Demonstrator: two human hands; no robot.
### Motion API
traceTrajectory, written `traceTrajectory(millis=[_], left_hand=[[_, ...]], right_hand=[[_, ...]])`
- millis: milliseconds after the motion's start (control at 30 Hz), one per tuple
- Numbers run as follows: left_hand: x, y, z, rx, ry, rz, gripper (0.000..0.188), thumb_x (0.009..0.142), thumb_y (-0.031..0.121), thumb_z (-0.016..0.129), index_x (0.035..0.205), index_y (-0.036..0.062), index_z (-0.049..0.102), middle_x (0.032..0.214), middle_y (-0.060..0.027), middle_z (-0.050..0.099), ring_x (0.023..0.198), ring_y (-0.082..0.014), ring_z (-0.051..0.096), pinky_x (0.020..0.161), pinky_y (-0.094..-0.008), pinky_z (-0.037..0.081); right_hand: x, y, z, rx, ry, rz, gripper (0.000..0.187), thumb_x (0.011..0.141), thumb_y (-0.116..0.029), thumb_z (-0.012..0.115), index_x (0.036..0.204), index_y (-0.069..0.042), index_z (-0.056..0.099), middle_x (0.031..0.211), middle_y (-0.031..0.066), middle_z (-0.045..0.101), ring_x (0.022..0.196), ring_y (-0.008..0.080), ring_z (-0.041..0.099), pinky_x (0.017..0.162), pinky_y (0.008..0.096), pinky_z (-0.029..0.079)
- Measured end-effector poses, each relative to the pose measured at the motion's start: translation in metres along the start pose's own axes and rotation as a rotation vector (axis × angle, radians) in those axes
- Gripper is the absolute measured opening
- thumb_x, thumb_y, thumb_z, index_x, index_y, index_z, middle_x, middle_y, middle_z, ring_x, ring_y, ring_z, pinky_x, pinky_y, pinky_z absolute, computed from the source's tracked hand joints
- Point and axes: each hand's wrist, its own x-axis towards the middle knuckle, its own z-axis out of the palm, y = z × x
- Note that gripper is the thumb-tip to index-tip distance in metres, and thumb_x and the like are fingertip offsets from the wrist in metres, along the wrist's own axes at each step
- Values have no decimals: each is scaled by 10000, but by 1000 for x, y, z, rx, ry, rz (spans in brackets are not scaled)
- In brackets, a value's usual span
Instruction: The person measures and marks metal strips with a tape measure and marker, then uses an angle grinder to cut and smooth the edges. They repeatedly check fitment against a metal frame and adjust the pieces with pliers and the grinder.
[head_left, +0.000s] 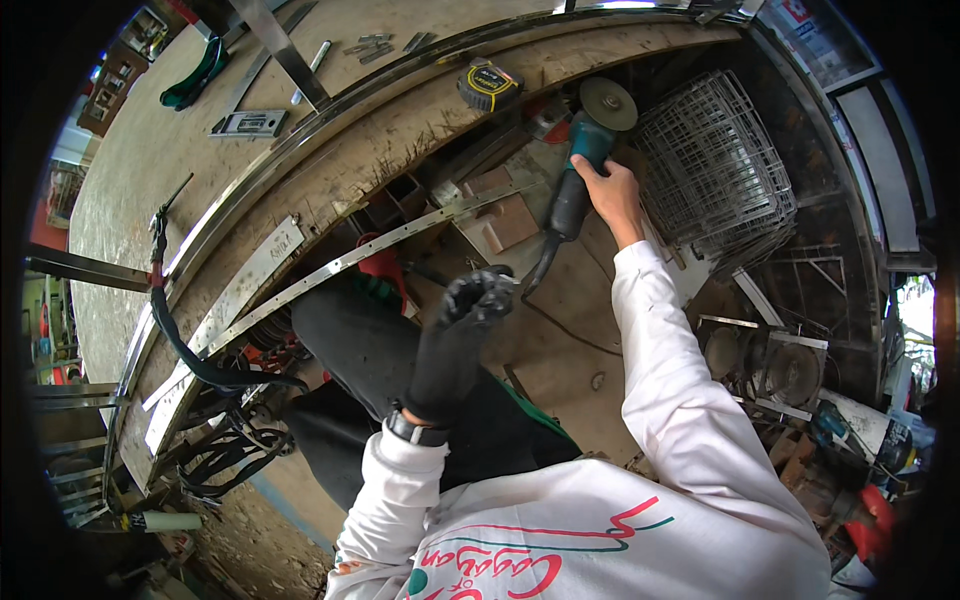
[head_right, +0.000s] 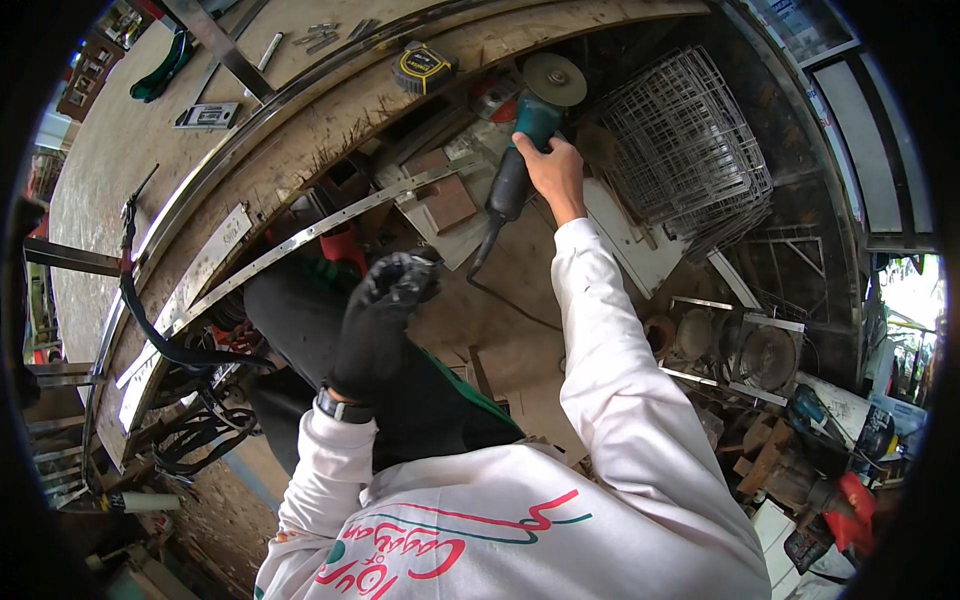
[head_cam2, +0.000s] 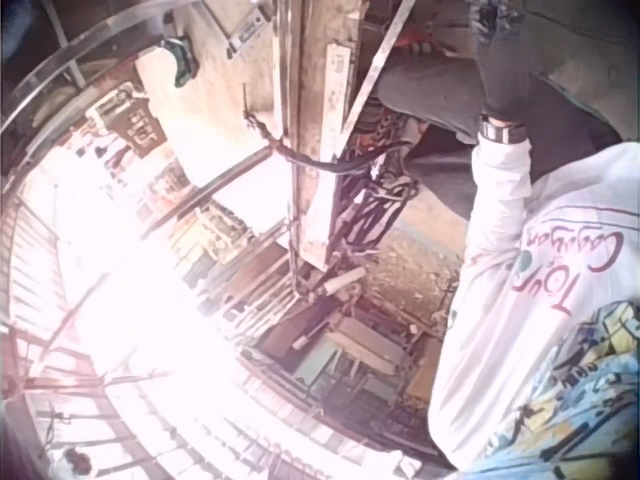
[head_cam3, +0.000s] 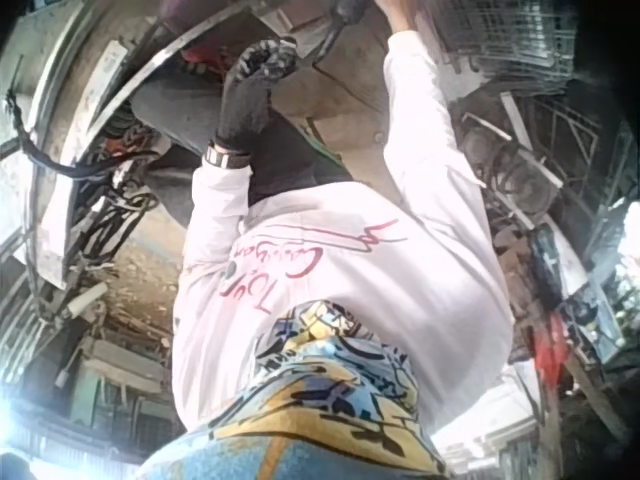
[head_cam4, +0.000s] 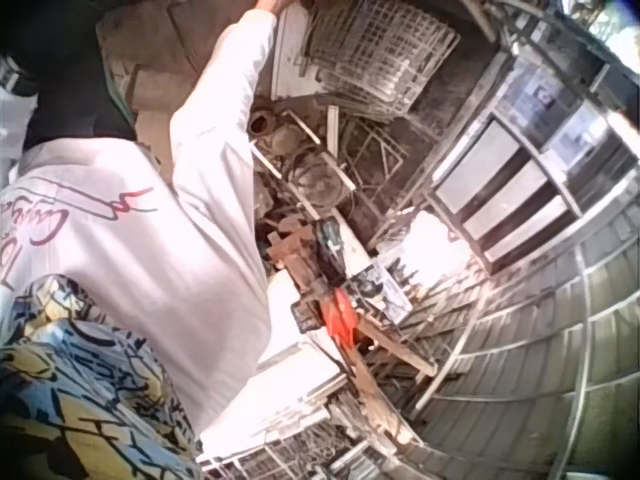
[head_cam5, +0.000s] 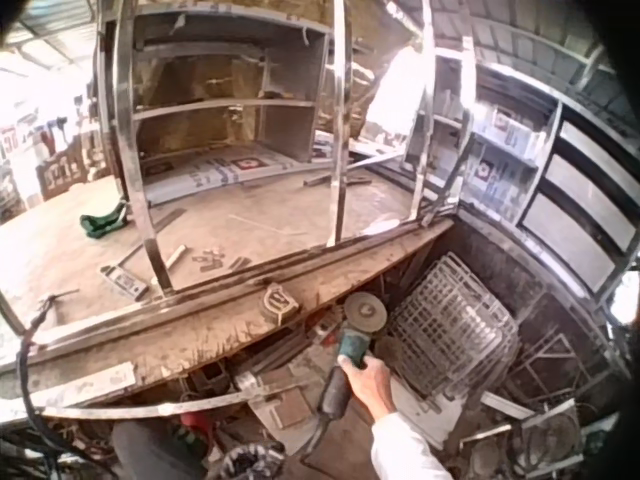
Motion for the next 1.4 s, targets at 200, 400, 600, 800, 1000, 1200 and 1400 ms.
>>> traceTrajectory(millis=[200, 400, 600, 800, 1000, 1200, 1400], left_hand=[[-23, 36, -38, -70, 128, 56, 232, 1062, 117, 637, 1283, 51, 652, 1070, -28, 696, 958, -155, 677, 867, -318, 569], [-47, 50, -68, -117, 203, 126, 280, 1049, 129, 656, 1318, 56, 628, 1116, -69, 711, 1048, -224, 730, 866, -367, 630], [-70, 66, -77, -121, 269, 108, 284, 1047, 172, 685, 1286, 29, 634, 1070, -59, 717, 930, -172, 727, 810, -322, 625], [-85, 63, -75, -80, 425, 250, 154, 1012, 85, 730, 1154, 25, 727, 1008, -18, 741, 875, -74, 686, 755, -239, 562], [-104, 66, -60, 277, 531, 442, 212, 959, 31, 770, 1166, 3, 734, 1060, -30, 753, 949, -78, 686, 807, -237, 544], [-129, 69, -72, 470, 544, 576, 310, 897, 1, 818, 1195, 1, 733, 1187, -82, 747, 1066, -133, 701, 894, -283, 566], [-159, 77, -86, 308, 388, 424, 323, 874, -43, 819, 1185, -8, 742, 1224, -117, 740, 1099, -168, 708, 930, -312, 574]], right_hand=[[-7, 13, 18, -41, 154, -7, 841, 875, -664, 741, 1206, 108, 703, 1135, 319, 743, 1103, 446, 725, 970, 460, 543], [-44, 12, 20, 72, 213, 16, 917, 894, -657, 753, 1355, 123, 609, 1150, 259, 739, 1069, 355, 728, 948, 431, 547], [-78, 22, 5, -21, 334, 10, 886, 903, -639, 768, 1386, 80, 582, 1158, 202, 704, 1022, 306, 711, 877, 417, 572], [-165, -71, -10, 334, 183, -238, 264, 1030, -246, 726, 1117, 4, 729, 937, 56, 729, 775, 108, 652, 717, 246, 530], [-279, -198, 14, 685, -579, -162, 274, 924, -142, 843, 1125, 18, 749, 971, 62, 755, 863, 93, 705, 768, 234, 566], [-306, -230, 34, 704, -593, -254, 251, 913, -98, 846, 1098, 35, 740, 988, 80, 771, 844, 114, 734, 747, 245, 600], [-313, -231, 25, 674, -716, -260, 235, 915, -63, 836, 1105, 40, 743, 1001, 87, 782, 884, 118, 749, 803, 250, 611]])
